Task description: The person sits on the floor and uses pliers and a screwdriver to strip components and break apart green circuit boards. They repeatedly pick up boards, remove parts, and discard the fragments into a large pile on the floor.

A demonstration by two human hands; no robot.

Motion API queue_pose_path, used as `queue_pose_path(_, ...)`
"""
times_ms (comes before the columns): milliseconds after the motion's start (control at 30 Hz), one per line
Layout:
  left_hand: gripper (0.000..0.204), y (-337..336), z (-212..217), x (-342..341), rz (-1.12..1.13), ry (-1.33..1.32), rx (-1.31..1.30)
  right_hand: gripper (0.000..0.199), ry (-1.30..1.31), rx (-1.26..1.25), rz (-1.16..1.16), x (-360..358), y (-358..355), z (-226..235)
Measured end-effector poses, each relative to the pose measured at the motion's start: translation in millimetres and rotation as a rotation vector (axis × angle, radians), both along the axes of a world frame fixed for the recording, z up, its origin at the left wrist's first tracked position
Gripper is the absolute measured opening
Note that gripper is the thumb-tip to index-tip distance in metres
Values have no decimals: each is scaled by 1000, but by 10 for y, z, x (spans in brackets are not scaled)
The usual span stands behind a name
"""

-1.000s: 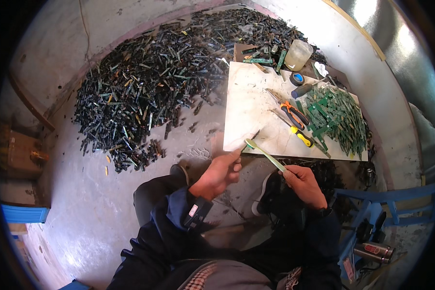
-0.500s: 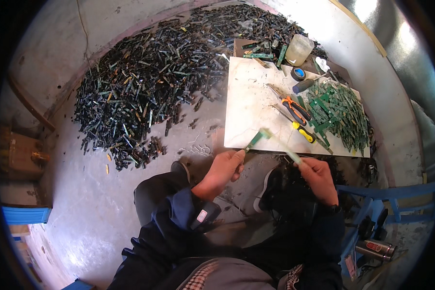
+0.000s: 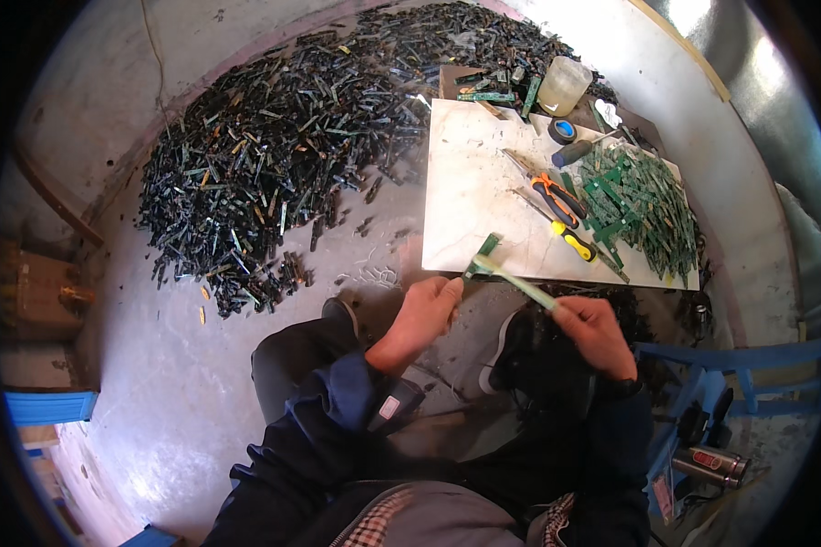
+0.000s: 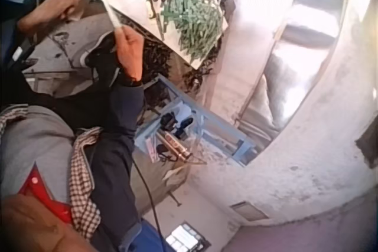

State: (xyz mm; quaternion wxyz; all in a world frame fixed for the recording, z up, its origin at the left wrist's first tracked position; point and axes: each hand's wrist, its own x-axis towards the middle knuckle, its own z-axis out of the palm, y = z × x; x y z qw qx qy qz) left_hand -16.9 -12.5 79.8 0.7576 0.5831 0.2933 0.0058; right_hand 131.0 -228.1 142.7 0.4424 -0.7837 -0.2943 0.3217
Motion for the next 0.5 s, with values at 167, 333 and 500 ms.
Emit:
queue_pose_path(167, 34, -20, -7, -5, 15, -9, 47, 19, -25, 11, -9, -32, 29, 28)
queue_pose_path(333, 34, -6, -12, -1, -9, -15, 101, 20, -53, 26, -4, -57, 39, -77)
queue_pose_path(500, 34, 9, -84, -2, -13, -24, 82, 21, 14, 7, 5, -133, 47, -98)
